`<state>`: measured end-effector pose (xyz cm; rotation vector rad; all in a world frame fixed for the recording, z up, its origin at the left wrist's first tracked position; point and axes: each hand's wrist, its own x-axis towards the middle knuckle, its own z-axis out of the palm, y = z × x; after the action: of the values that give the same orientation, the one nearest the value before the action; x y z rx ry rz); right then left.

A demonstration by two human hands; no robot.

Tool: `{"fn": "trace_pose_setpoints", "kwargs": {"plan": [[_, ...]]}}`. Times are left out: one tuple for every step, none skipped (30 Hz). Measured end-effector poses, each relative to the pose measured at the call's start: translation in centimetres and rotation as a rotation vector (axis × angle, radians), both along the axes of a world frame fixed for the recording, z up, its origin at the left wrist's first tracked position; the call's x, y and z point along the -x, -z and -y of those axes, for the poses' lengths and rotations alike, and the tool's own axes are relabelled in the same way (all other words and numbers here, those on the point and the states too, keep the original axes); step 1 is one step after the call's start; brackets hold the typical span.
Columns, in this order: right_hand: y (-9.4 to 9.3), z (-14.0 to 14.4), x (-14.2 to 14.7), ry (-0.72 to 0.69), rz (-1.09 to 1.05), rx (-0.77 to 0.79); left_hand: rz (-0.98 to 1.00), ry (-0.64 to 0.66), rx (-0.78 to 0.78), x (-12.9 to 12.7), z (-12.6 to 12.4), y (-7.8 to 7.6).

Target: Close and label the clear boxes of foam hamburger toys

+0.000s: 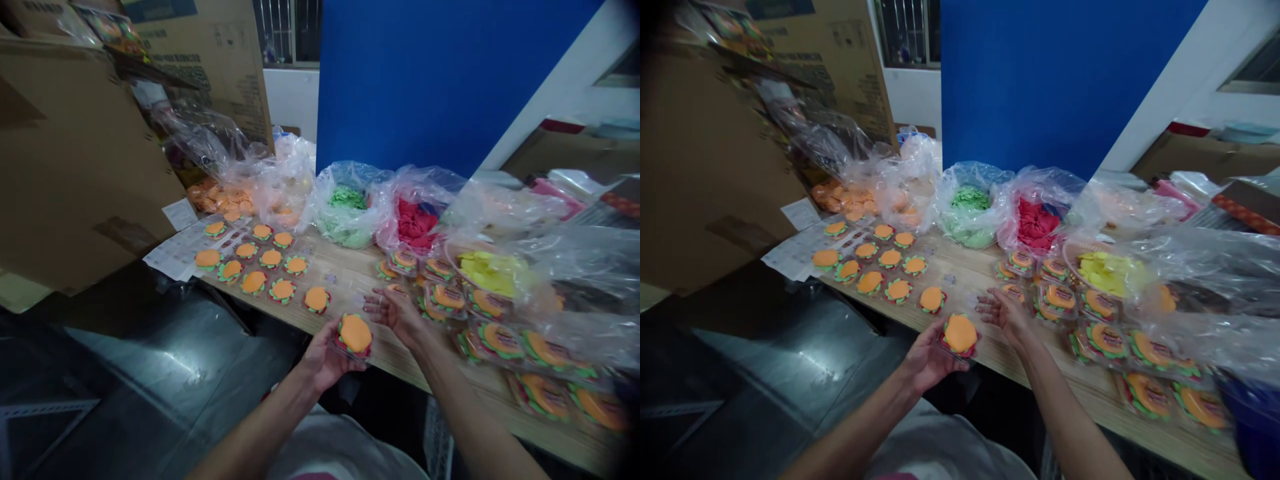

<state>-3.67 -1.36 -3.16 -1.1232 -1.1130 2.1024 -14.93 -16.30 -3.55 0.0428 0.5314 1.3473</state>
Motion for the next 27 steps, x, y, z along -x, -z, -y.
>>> {"fn": "trace_pose_setpoints", "kwargs": {"plan": [[-0.2, -0.2, -0.1, -0.019, -0.005, -0.018, -0.009, -0.008, 0.005, 0.0, 0.0, 0.1], [-0.5, -0.3, -0.2, -0.035, -0.005, -0.064, -0.019, -0.026, 0.016, -0.1, 0.0, 0.2], [-0.8, -0.2, -0.3, -0.048, -0.001, -0.135, -0.027, -0.053, 0.034, -0.1, -0.1, 0.3], [-1.1, 0.1, -0.5, -0.064, 0.005, -0.229, -0.034, -0.084, 0.056, -0.2, -0.2, 0.5], [-1.5, 0.7, -0.7, -0.084, 0.014, -0.340, -0.040, -0.118, 0.081, -0.2, -0.3, 0.6], [-1.8, 1.3, -0.9, -0.107, 0.029, -0.465, -0.045, -0.148, 0.103, -0.2, -0.5, 0.7], [-2.1, 2.0, -1.2, -0.135, 0.051, -0.601, -0.052, -0.171, 0.118, -0.3, -0.7, 0.8], [-2.4, 2.8, -1.5, -0.163, 0.080, -0.752, -0.056, -0.186, 0.124, -0.3, -0.8, 0.9], [-2.5, 3.6, -1.7, -0.196, 0.110, -0.909, -0.059, -0.196, 0.125, -0.4, -0.9, 0.9], [-2.5, 4.2, -2.0, -0.226, 0.141, -1.062, -0.056, -0.199, 0.120, -0.5, -1.0, 0.9], [-2.4, 4.8, -2.2, -0.254, 0.169, -1.204, -0.045, -0.200, 0.109, -0.6, -1.2, 0.9], [-2.2, 5.3, -2.4, -0.280, 0.189, -1.329, -0.023, -0.203, 0.092, -0.8, -1.2, 0.8], [-1.8, 5.6, -2.5, -0.301, 0.203, -1.432, 0.009, -0.205, 0.074, -0.9, -1.3, 0.8], [-1.4, 5.8, -2.7, -0.316, 0.211, -1.513, 0.046, -0.205, 0.057, -1.0, -1.4, 0.8], [-1.0, 5.9, -2.8, -0.331, 0.214, -1.578, 0.081, -0.205, 0.046, -1.1, -1.5, 0.8], [-0.5, 5.9, -3.0, -0.348, 0.214, -1.631, 0.112, -0.202, 0.039, -1.2, -1.5, 0.8], [0.0, 5.9, -3.2, -0.366, 0.212, -1.675, 0.135, -0.201, 0.039, -1.2, -1.5, 0.8], [0.4, 5.9, -3.4, -0.385, 0.213, -1.709, 0.150, -0.196, 0.044, -1.1, -1.5, 0.8], [0.7, 5.9, -3.6, -0.405, 0.216, -1.733, 0.153, -0.188, 0.047, -1.0, -1.5, 0.8], [1.0, 5.9, -3.8, -0.424, 0.216, -1.749, 0.140, -0.185, 0.043, -0.9, -1.4, 0.8], [1.1, 5.9, -4.0, -0.437, 0.210, -1.759, 0.103, -0.183, 0.029, -0.8, -1.3, 0.8], [1.1, 6.0, -4.2, -0.448, 0.196, -1.759, 0.039, -0.185, 0.005, -0.7, -1.3, 0.7], [1.0, 6.0, -4.3, -0.447, 0.177, -1.743, -0.045, -0.192, -0.027, -0.6, -1.2, 0.5], [0.8, 6.1, -4.4, -0.430, 0.166, -1.703, -0.135, -0.201, -0.061, -0.5, -1.1, 0.4], [0.5, 6.1, -4.3, -0.385, 0.173, -1.637, -0.216, -0.209, -0.091, -0.4, -1.0, 0.1], [0.2, 6.1, -4.2, -0.311, 0.200, -1.545, -0.279, -0.211, -0.109, -0.4, -0.9, -0.1], [-0.2, 5.9, -4.0, -0.226, 0.241, -1.429, -0.322, -0.205, -0.115, -0.4, -0.8, -0.3]]}}
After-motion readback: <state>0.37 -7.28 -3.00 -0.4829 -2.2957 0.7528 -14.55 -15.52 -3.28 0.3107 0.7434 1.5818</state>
